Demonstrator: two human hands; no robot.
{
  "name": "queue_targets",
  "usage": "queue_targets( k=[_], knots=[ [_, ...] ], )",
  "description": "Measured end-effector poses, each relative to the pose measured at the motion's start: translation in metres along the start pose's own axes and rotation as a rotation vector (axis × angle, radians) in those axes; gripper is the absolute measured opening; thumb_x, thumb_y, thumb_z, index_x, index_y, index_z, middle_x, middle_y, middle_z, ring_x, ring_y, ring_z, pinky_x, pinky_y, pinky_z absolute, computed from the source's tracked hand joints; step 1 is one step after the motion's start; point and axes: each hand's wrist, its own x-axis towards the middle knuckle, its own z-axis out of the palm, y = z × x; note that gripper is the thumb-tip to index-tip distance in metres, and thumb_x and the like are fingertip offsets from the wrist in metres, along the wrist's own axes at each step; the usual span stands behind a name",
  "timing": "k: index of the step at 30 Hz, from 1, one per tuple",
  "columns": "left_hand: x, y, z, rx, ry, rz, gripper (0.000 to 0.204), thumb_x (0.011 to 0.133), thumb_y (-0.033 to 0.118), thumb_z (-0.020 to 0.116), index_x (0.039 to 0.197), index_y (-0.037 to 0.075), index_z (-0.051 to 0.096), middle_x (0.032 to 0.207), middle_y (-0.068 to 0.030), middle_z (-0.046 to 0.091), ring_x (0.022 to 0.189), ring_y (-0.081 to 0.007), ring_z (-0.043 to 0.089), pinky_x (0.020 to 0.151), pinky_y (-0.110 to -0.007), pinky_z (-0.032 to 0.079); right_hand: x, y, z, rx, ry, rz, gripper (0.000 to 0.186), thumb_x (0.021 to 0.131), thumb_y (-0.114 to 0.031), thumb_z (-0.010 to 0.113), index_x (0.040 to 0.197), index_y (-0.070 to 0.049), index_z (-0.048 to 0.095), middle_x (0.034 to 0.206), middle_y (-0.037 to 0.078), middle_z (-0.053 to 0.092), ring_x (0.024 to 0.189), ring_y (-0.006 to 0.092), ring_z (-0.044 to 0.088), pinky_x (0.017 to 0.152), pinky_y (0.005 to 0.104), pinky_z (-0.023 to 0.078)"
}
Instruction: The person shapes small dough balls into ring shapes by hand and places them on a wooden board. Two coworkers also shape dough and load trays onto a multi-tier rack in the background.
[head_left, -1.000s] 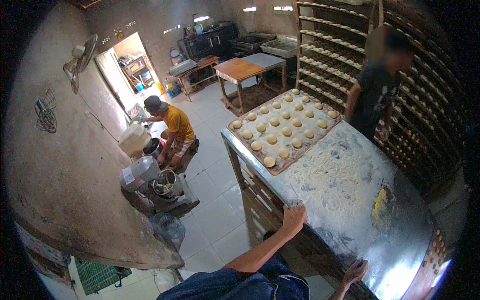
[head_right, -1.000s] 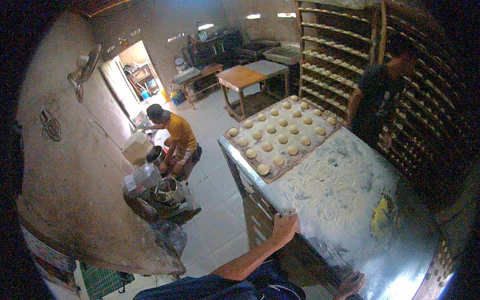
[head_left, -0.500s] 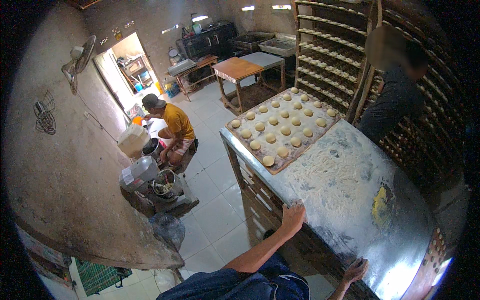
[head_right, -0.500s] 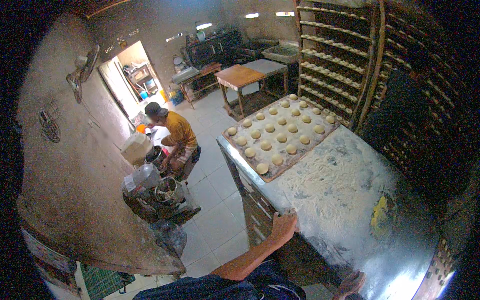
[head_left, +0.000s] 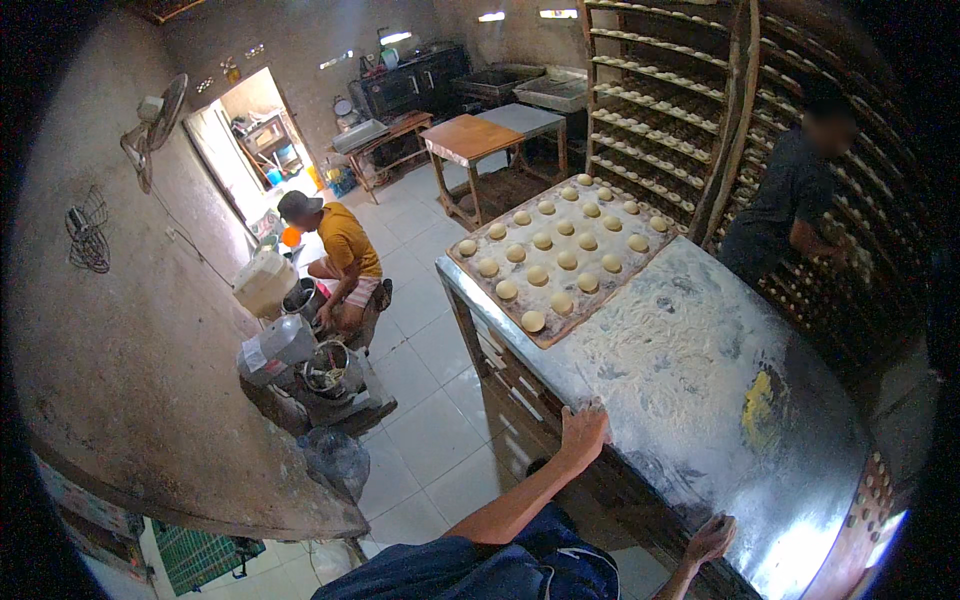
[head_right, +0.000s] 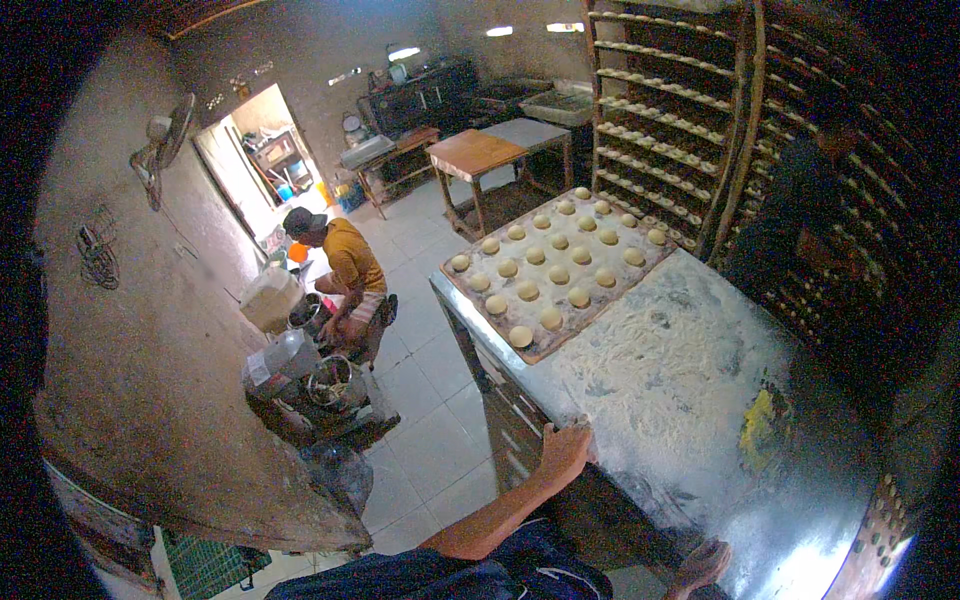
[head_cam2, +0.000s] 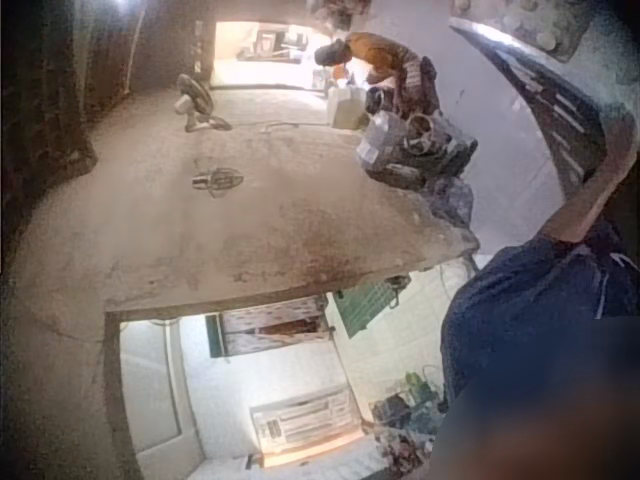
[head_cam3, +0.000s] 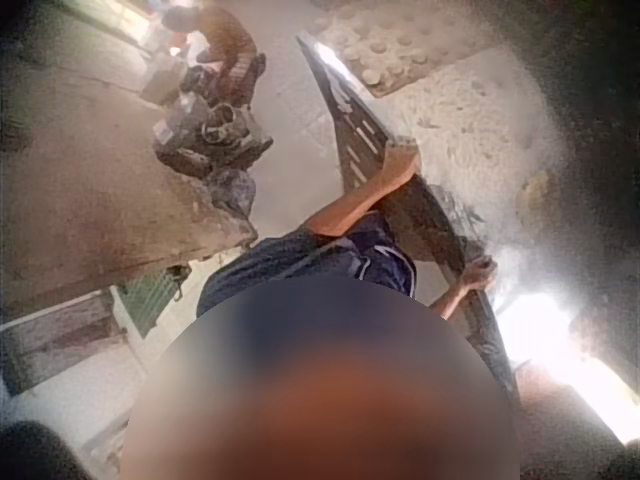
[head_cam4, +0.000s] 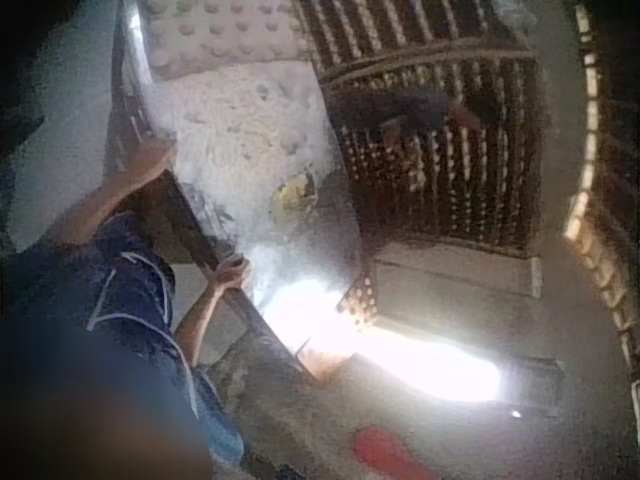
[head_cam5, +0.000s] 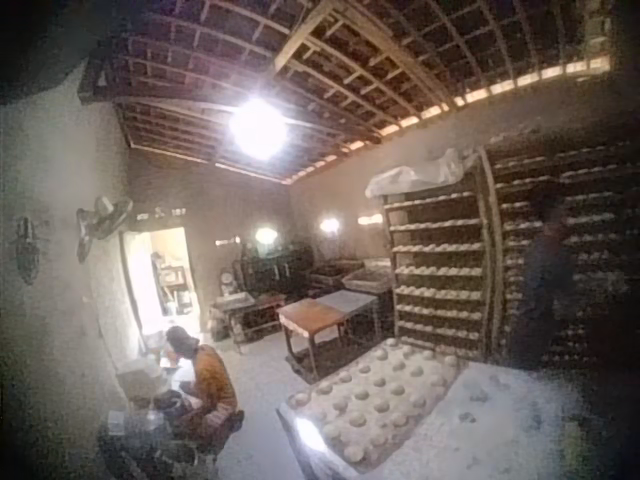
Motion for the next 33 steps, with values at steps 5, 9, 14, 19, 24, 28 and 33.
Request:
queue_targets(
  k=[5,9,14,19,24,28,33],
  knots=[
    [0.003,0.008,-0.017,0.002,-0.002,-0.022,0.043,0.077,0.027,0.072,0.108,0.000,0.061,0.122,-0.0162,0.059,0.114,-0.0317,0.056,0.093,-0.065,0.036,-0.001,-0.010,-0.008,0.082,0.049,-0.009,0.021,0.091,-0.021,0.055,0.083,-0.002,0.053,0.078,0.016,0.054,0.078,0.0357,0.054,0.070,0.0438,0.041],
    [0.006,-0.001,0.000,-0.009,-0.017,0.006,0.038,0.075,0.027,0.072,0.102,0.003,0.063,0.116,-0.0130,0.062,0.108,-0.0293,0.059,0.086,-0.060,0.037,-0.006,0.003,0.005,0.072,0.112,-0.086,0.020,0.089,-0.020,0.055,0.080,-0.002,0.052,0.076,0.017,0.052,0.075,0.0370,0.053,0.068,0.0452,0.041],
    [-0.001,-0.004,0.006,0.042,0.112,0.042,0.035,0.078,0.029,0.070,0.103,0.006,0.061,0.118,-0.0114,0.062,0.110,-0.0280,0.058,0.083,-0.059,0.038,0.010,-0.019,-0.012,0.040,0.095,-0.064,0.021,0.086,-0.018,0.056,0.073,-0.004,0.049,0.071,0.016,0.050,0.071,0.0372,0.052,0.065,0.0462,0.040],
    [0.002,-0.001,0.010,0.093,0.063,0.049,0.041,0.082,0.032,0.069,0.110,0.004,0.059,0.135,-0.0118,0.052,0.126,-0.0279,0.048,0.094,-0.063,0.036,0.009,-0.016,-0.014,0.043,0.087,-0.012,0.023,0.085,-0.021,0.057,0.071,-0.005,0.049,0.070,0.015,0.050,0.070,0.0368,0.052,0.064,0.0460,0.041],
    [0.004,0.006,-0.008,0.070,-0.034,0.018,0.047,0.080,0.032,0.070,0.117,0.005,0.058,0.134,-0.0113,0.052,0.124,-0.0284,0.049,0.094,-0.064,0.036,0.008,-0.017,-0.015,0.045,0.106,-0.030,0.024,0.086,-0.023,0.057,0.072,-0.004,0.050,0.071,0.015,0.051,0.072,0.0359,0.052,0.065,0.0457,0.041],
    [0.005,0.011,-0.018,0.015,-0.095,-0.029,0.046,0.079,0.030,0.071,0.115,0.004,0.059,0.132,-0.0106,0.054,0.119,-0.0289,0.053,0.094,-0.063,0.037,0.008,-0.020,-0.021,0.083,0.053,0.011,0.024,0.086,-0.023,0.058,0.072,-0.004,0.051,0.073,0.015,0.054,0.073,0.0360,0.053,0.066,0.0459,0.041],
    [0.000,0.007,-0.006,0.084,0.052,-0.001,0.044,0.078,0.029,0.072,0.112,0.005,0.060,0.129,-0.0105,0.056,0.116,-0.0283,0.055,0.093,-0.063,0.037,0.007,-0.011,-0.011,0.069,0.063,-0.001,0.023,0.085,-0.022,0.058,0.072,-0.004,0.052,0.075,0.015,0.055,0.075,0.0364,0.054,0.066,0.0461,0.041]
  ],
)
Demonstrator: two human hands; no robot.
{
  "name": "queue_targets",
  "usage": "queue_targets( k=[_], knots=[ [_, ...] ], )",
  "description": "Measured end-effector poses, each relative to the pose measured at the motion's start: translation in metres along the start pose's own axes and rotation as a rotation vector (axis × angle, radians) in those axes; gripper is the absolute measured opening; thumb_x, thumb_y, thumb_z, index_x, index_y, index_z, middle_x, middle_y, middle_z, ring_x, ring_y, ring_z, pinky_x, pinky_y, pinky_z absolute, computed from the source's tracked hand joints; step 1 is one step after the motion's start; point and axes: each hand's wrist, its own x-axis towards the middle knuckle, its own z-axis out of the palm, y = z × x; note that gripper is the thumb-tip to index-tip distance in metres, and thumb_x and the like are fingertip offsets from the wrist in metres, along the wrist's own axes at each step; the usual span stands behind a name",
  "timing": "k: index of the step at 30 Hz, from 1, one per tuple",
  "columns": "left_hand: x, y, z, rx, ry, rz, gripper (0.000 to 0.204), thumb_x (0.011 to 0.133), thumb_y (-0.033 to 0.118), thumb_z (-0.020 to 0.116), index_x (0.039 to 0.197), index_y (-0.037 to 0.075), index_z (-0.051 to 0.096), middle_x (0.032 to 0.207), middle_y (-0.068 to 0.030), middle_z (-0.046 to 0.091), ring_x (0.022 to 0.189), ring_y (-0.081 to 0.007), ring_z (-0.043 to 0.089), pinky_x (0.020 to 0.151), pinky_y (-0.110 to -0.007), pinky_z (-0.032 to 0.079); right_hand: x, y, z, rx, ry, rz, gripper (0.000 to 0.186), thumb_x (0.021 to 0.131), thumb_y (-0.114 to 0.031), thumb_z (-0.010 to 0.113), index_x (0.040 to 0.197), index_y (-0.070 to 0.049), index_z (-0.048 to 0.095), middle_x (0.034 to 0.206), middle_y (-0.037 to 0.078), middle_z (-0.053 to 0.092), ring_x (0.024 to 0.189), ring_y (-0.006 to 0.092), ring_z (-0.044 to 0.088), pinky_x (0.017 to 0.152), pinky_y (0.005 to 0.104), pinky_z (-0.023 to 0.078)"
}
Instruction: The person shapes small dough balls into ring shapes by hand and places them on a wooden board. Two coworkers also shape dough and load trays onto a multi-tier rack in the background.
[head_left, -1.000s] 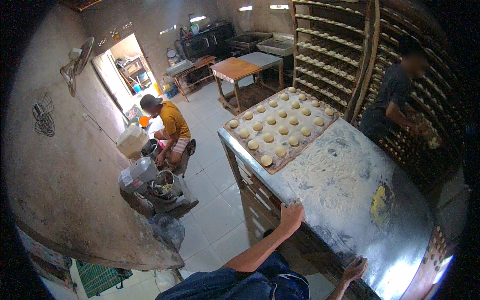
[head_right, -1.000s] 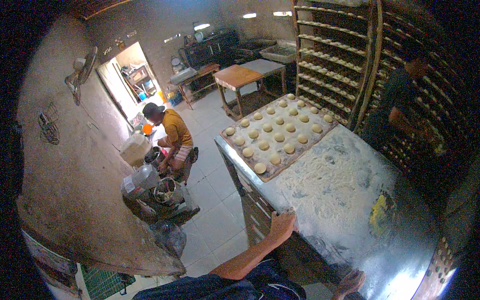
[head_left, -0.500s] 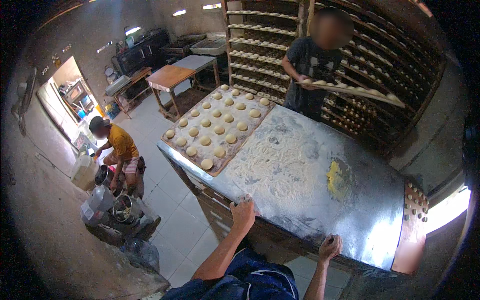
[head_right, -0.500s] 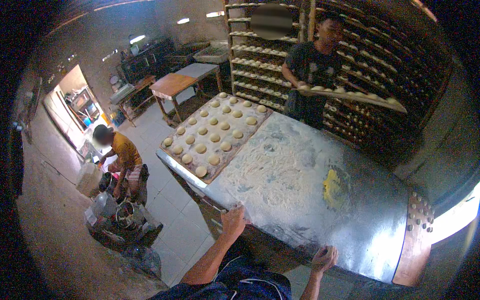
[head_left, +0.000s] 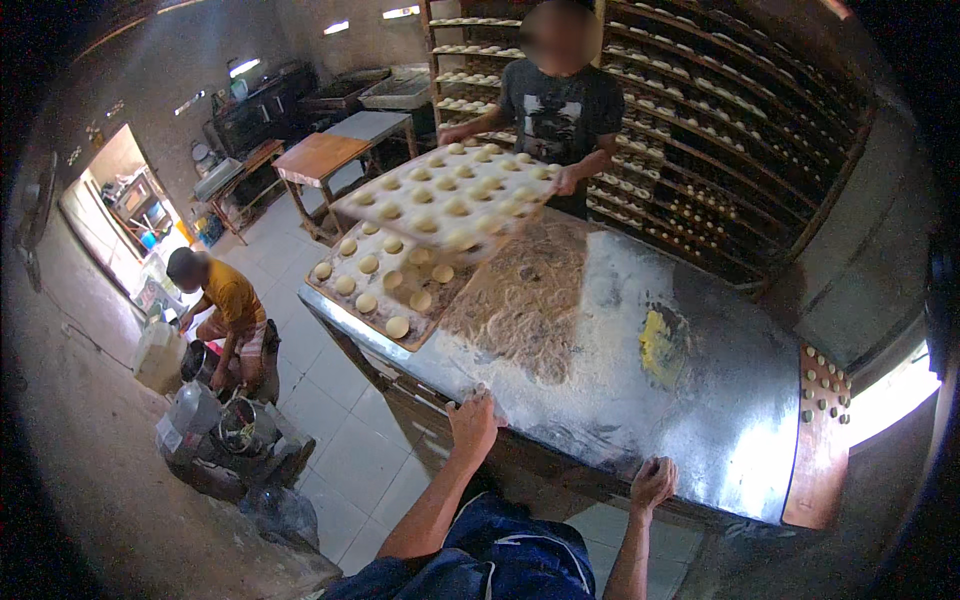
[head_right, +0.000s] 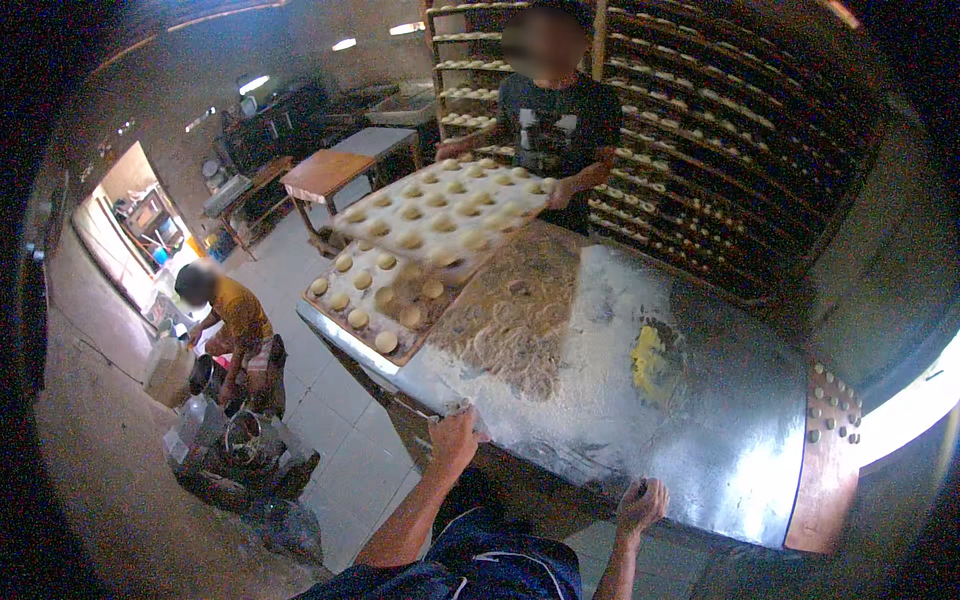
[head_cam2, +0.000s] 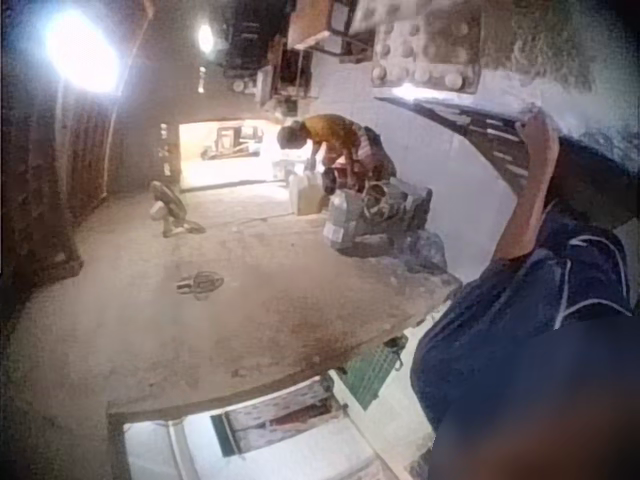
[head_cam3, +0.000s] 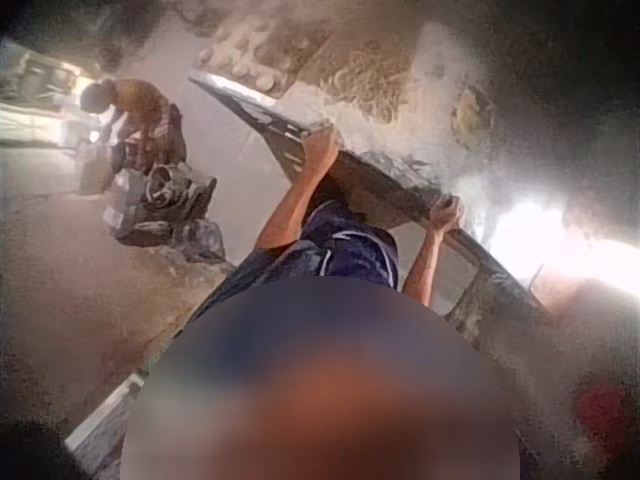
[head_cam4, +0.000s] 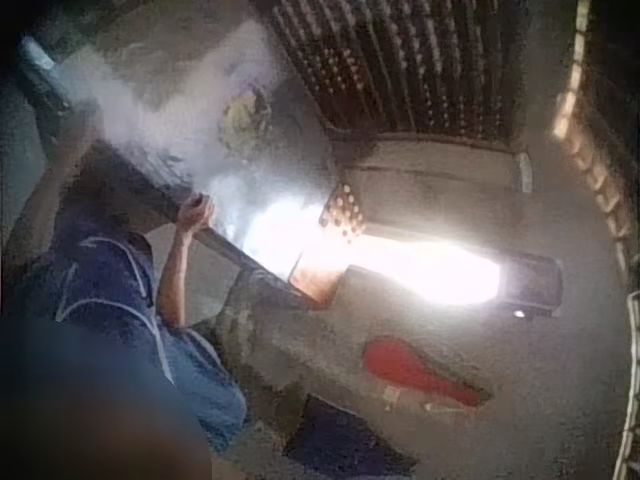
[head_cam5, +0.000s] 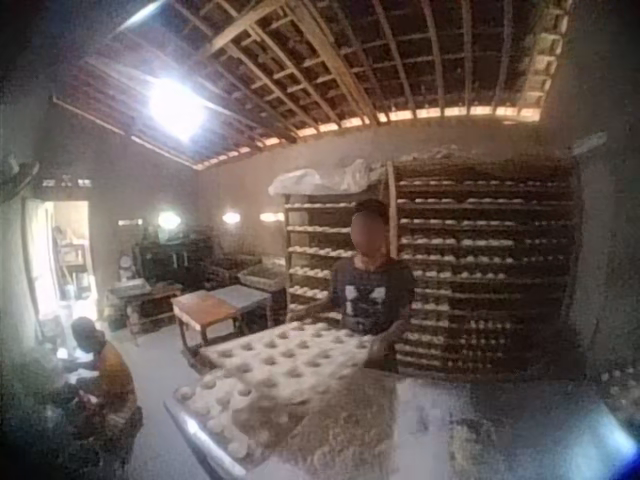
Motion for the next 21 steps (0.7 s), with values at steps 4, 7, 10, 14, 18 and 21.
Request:
queue_targets(
  k=[4,7,10,14,18,21],
  knots=[
    [0.007,0.001,-0.003,-0.012,-0.142,-0.033,0.044,0.078,0.029,0.072,0.113,0.005,0.059,0.129,-0.0113,0.056,0.115,-0.0290,0.055,0.092,-0.063,0.038,0.000,0.000,0.000,0.001,-0.004,0.024,0.021,0.084,-0.020,0.058,0.071,-0.004,0.051,0.074,0.015,0.055,0.075,0.0363,0.053,0.067,0.0459,0.042],
    [-0.001,-0.007,0.005,-0.013,0.004,0.038,0.043,0.077,0.030,0.072,0.110,0.005,0.059,0.129,-0.0123,0.056,0.113,-0.0297,0.057,0.089,-0.061,0.039,0.001,-0.006,-0.001,0.004,-0.011,0.001,0.019,0.083,-0.018,0.058,0.072,-0.005,0.051,0.074,0.015,0.055,0.074,0.0359,0.053,0.067,0.0458,0.042],
    [0.000,-0.004,0.005,-0.004,0.075,0.069,0.040,0.075,0.031,0.074,0.104,0.006,0.061,0.122,-0.0135,0.059,0.107,-0.0303,0.060,0.084,-0.059,0.041,0.001,-0.008,-0.006,0.014,-0.011,0.010,0.018,0.082,-0.018,0.058,0.072,-0.005,0.052,0.073,0.014,0.054,0.074,0.0352,0.054,0.067,0.0453,0.042],
    [0.007,-0.004,0.007,-0.110,-0.089,0.055,0.042,0.070,0.033,0.077,0.099,0.006,0.062,0.103,-0.0136,0.067,0.097,-0.0323,0.063,0.079,-0.058,0.041,-0.002,0.004,-0.003,-0.013,-0.013,-0.010,0.016,0.081,-0.020,0.058,0.073,-0.007,0.053,0.073,0.012,0.054,0.074,0.0338,0.054,0.066,0.0443,0.042],
    [0.006,-0.007,0.000,-0.131,-0.075,-0.067,0.051,0.065,0.034,0.082,0.107,0.012,0.063,0.102,-0.0149,0.067,0.098,-0.0346,0.063,0.087,-0.058,0.040,0.009,-0.005,-0.006,0.044,0.032,-0.052,0.015,0.079,-0.019,0.060,0.072,-0.007,0.053,0.073,0.012,0.054,0.073,0.0336,0.054,0.065,0.0432,0.042],
    [0.007,0.006,-0.009,0.023,-0.142,-0.050,0.055,0.071,0.035,0.079,0.117,0.009,0.061,0.113,-0.0126,0.066,0.107,-0.0308,0.061,0.090,-0.055,0.040,0.014,-0.011,-0.015,0.049,0.047,-0.001,0.018,0.079,-0.020,0.061,0.072,-0.007,0.052,0.074,0.012,0.054,0.074,0.0333,0.055,0.065,0.0430,0.042]
  ],
)
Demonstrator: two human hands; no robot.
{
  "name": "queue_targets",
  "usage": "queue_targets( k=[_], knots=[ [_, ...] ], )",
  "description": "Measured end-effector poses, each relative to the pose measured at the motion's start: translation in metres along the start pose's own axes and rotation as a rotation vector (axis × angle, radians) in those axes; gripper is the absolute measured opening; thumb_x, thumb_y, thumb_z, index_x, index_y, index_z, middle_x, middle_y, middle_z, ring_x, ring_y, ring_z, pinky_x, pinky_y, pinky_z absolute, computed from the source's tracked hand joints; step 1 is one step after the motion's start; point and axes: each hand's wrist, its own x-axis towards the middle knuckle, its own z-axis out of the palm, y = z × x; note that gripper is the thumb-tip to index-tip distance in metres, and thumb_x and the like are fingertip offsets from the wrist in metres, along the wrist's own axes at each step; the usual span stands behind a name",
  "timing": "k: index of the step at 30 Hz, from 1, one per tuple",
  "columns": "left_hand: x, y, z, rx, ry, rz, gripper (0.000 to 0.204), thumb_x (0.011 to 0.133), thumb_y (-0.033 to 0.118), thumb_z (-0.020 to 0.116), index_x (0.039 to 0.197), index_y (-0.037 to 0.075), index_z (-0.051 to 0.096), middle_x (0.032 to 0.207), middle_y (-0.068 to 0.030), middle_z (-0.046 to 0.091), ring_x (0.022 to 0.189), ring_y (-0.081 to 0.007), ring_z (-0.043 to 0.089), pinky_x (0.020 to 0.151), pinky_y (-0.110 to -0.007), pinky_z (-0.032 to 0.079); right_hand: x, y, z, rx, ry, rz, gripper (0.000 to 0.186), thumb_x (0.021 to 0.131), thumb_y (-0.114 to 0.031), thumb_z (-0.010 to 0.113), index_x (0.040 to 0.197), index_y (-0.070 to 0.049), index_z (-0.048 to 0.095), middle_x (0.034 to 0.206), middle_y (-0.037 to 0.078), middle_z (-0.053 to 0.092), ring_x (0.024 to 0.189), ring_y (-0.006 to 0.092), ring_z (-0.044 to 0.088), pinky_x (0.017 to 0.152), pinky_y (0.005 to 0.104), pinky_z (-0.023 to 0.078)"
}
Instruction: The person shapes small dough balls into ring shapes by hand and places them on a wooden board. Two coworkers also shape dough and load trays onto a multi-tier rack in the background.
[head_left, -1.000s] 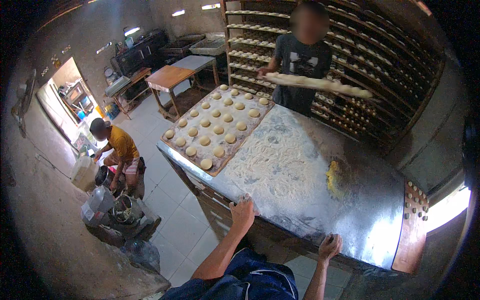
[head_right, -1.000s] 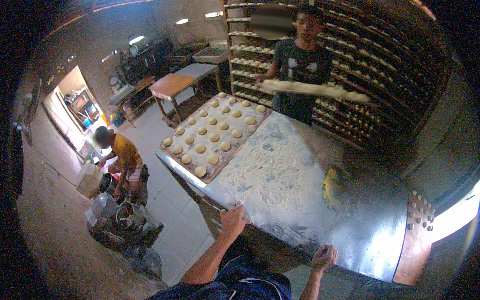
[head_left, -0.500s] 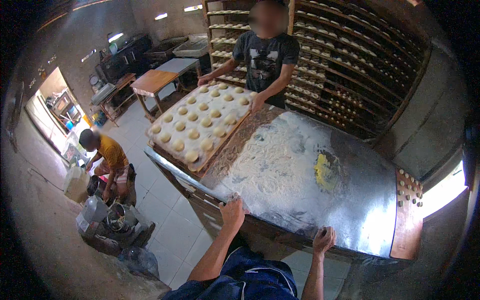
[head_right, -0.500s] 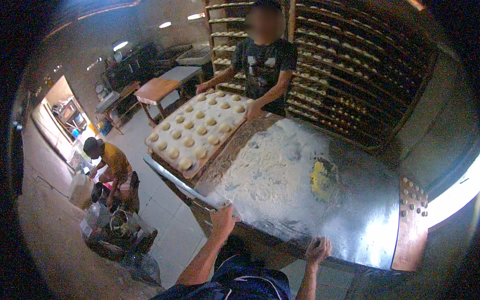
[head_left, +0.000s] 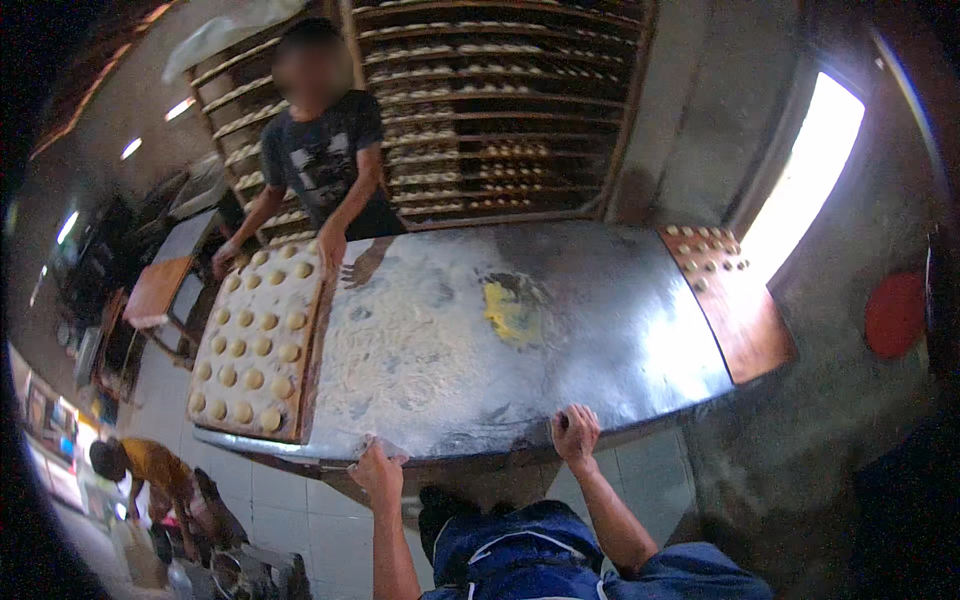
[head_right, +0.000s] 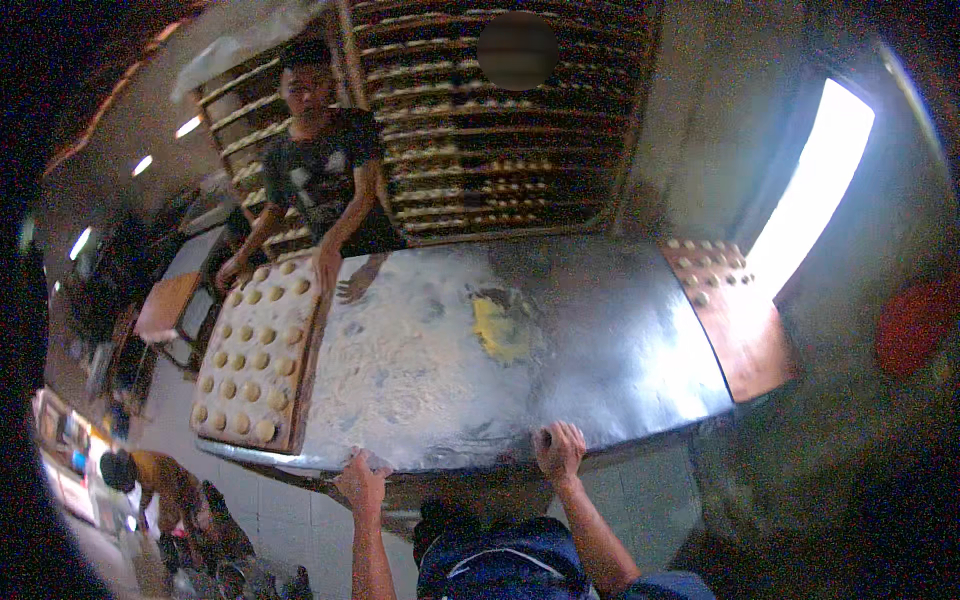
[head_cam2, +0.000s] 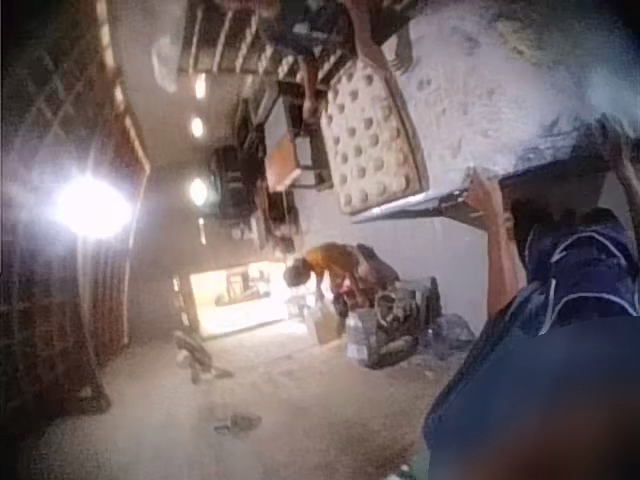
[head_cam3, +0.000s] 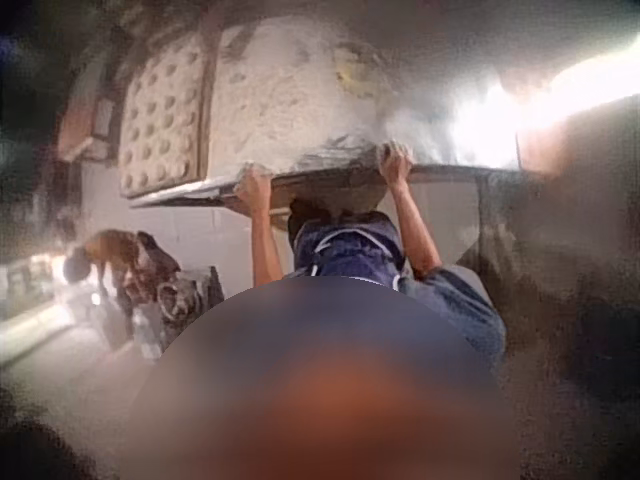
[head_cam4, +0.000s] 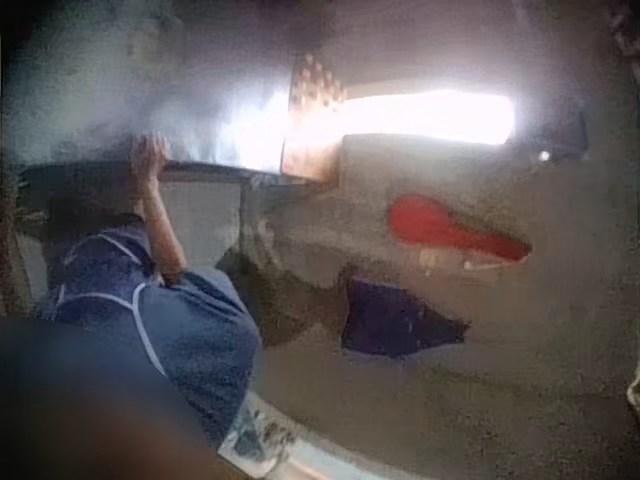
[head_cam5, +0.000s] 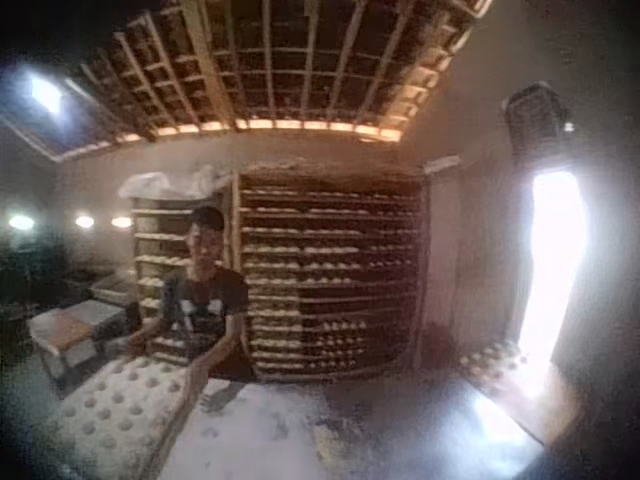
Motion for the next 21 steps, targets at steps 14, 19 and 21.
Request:
queue_targets(
  k=[14,19,21],
  knots=[
    [0.018,-0.001,0.012,0.165,-0.025,0.073,0.057,0.063,0.039,0.083,0.101,0.006,0.059,0.100,-0.0130,0.065,0.099,-0.0345,0.061,0.083,-0.055,0.044,-0.004,0.002,0.006,-0.070,0.008,0.019,0.018,0.079,-0.018,0.062,0.070,-0.007,0.049,0.072,0.010,0.053,0.072,0.0314,0.054,0.064,0.0424,0.041],
    [0.018,0.022,-0.016,0.150,-0.119,-0.022,0.050,0.067,0.037,0.083,0.102,0.006,0.063,0.105,-0.0139,0.065,0.101,-0.0319,0.063,0.094,-0.057,0.042,-0.005,0.005,0.005,-0.076,-0.024,0.027,0.018,0.079,-0.019,0.062,0.071,-0.008,0.050,0.073,0.010,0.054,0.072,0.0313,0.054,0.065,0.0427,0.041],
    [0.020,0.013,0.001,0.220,0.012,0.038,0.052,0.067,0.036,0.083,0.104,0.007,0.062,0.105,-0.0138,0.065,0.100,-0.0320,0.063,0.091,-0.056,0.043,-0.004,0.003,0.005,-0.057,-0.025,0.015,0.018,0.078,-0.019,0.062,0.071,-0.008,0.051,0.073,0.010,0.054,0.072,0.0312,0.054,0.065,0.0428,0.041]
  ],
)
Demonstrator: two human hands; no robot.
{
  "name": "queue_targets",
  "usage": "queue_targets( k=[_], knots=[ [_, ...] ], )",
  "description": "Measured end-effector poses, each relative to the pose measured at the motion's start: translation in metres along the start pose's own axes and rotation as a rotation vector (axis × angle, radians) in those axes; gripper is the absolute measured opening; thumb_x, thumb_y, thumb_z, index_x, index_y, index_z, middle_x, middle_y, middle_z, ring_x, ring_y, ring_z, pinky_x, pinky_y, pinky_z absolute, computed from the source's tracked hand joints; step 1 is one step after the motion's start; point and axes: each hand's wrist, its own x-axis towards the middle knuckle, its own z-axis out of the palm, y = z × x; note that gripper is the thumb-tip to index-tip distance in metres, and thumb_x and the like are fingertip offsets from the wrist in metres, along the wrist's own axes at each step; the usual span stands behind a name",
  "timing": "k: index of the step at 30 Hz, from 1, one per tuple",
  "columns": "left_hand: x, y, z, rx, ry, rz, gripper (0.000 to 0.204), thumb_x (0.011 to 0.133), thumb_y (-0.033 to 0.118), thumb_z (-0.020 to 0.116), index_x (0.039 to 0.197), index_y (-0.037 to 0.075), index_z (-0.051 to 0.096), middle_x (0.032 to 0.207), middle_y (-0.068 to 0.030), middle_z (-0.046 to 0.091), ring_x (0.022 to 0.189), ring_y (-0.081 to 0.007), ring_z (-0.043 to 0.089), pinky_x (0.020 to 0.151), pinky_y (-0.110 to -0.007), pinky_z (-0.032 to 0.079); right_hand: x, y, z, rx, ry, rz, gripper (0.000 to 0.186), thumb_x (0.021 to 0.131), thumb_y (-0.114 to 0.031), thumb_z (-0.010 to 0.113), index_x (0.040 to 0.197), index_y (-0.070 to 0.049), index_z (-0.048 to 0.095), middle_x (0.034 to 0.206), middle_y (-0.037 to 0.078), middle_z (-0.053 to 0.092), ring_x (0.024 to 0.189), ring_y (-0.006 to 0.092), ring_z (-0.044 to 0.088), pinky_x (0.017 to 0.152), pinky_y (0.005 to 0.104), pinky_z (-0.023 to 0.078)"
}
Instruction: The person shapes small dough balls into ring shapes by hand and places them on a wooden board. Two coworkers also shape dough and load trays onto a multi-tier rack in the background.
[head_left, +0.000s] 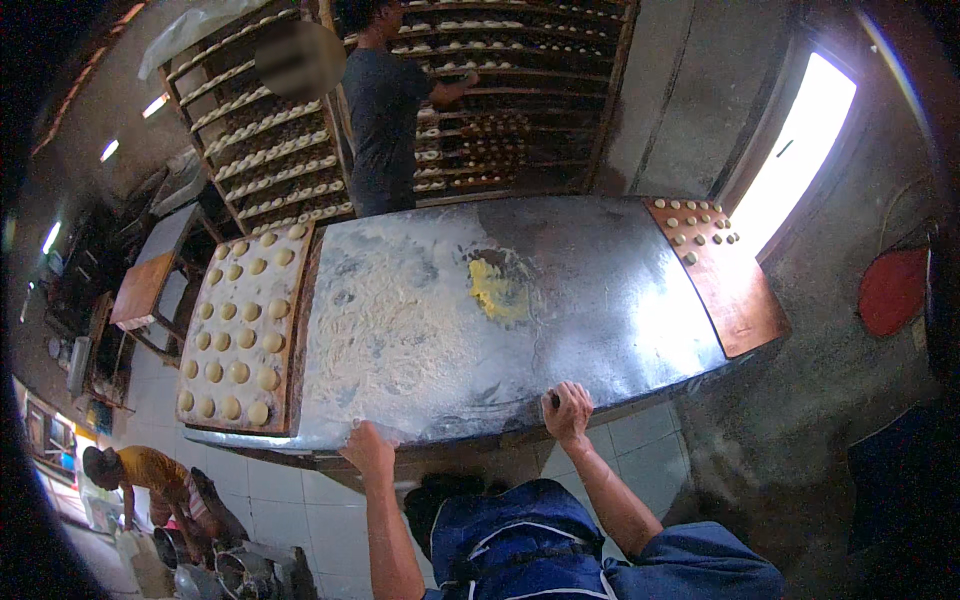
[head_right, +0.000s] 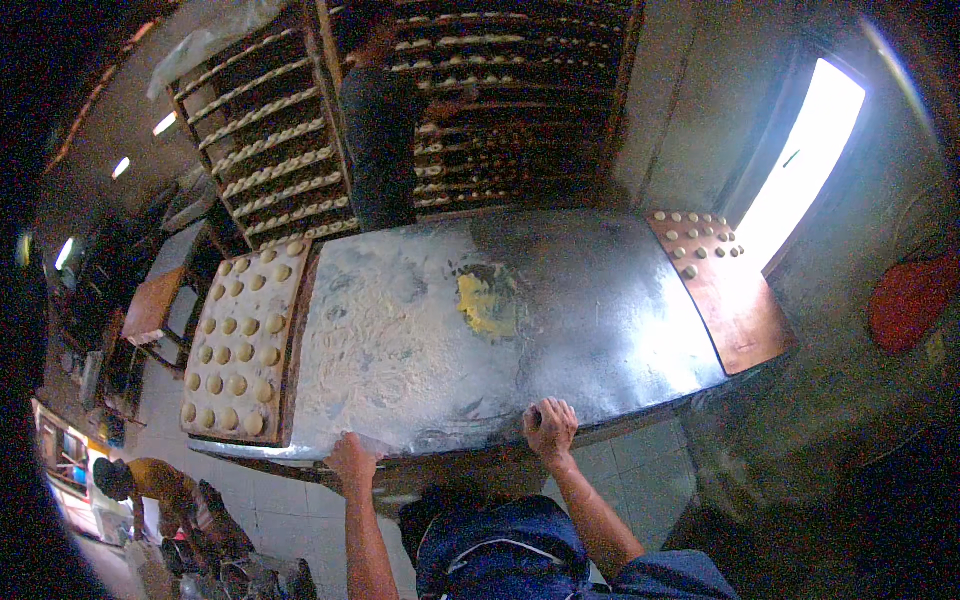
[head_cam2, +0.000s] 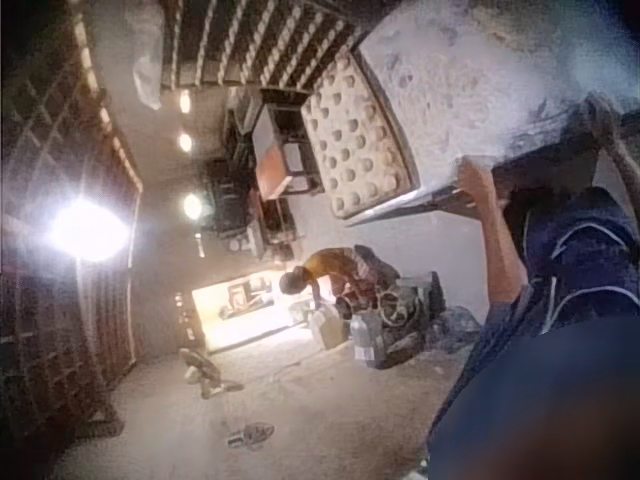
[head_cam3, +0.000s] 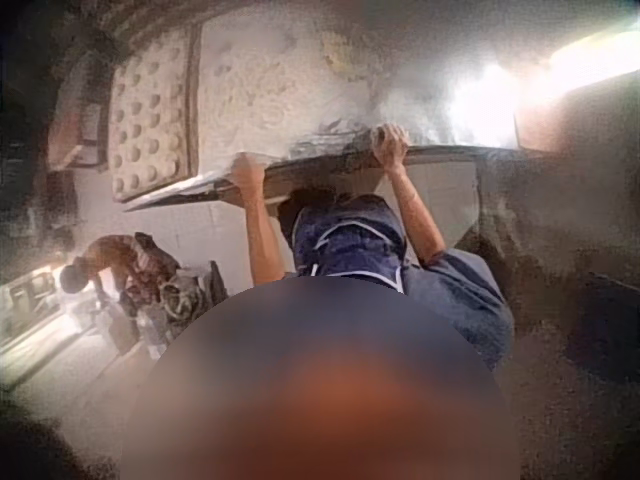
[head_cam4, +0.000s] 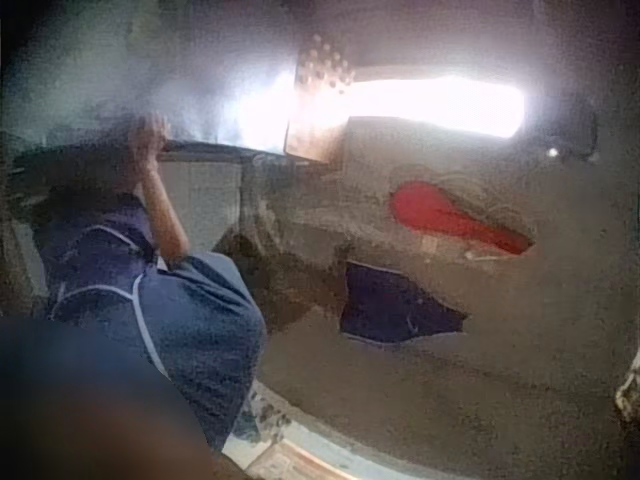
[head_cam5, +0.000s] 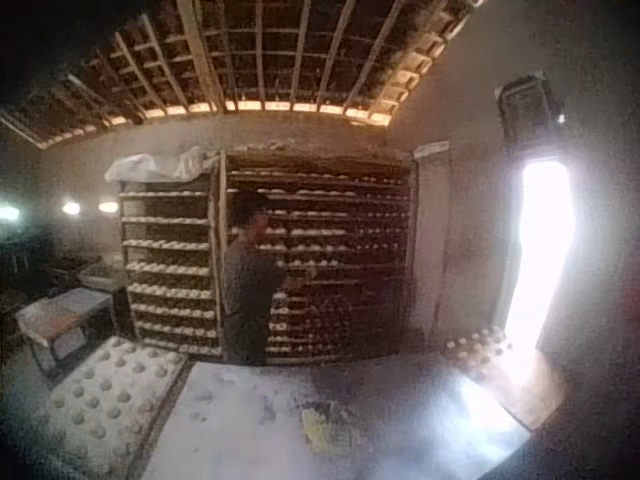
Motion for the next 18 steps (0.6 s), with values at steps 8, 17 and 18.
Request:
queue_targets(
  k=[8,17,18],
  knots=[
    [0.005,-0.019,0.019,-0.121,-0.161,-0.042,0.090,0.063,0.045,0.083,0.133,0.005,0.044,0.122,-0.0185,0.056,0.114,-0.0349,0.054,0.092,-0.057,0.042,-0.001,-0.001,0.000,-0.040,-0.032,0.034,0.017,0.077,-0.019,0.063,0.072,-0.008,0.051,0.075,0.010,0.055,0.074,0.0317,0.054,0.066,0.0428,0.041],
    [0.006,0.003,-0.007,-0.069,-0.096,-0.028,0.054,0.064,0.035,0.084,0.105,0.008,0.061,0.104,-0.0115,0.065,0.100,-0.0323,0.063,0.088,-0.055,0.045,-0.002,0.004,-0.002,-0.033,-0.021,-0.009,0.016,0.080,-0.017,0.061,0.073,-0.007,0.051,0.076,0.011,0.054,0.075,0.0330,0.053,0.066,0.0438,0.041],
    [0.010,0.002,-0.007,-0.053,-0.087,-0.004,0.057,0.061,0.036,0.085,0.103,0.007,0.060,0.102,-0.0125,0.065,0.099,-0.0329,0.063,0.085,-0.053,0.047,-0.001,0.002,-0.002,-0.025,-0.034,-0.008,0.016,0.080,-0.018,0.060,0.074,-0.007,0.051,0.076,0.011,0.054,0.074,0.0334,0.053,0.066,0.0441,0.041]
  ],
)
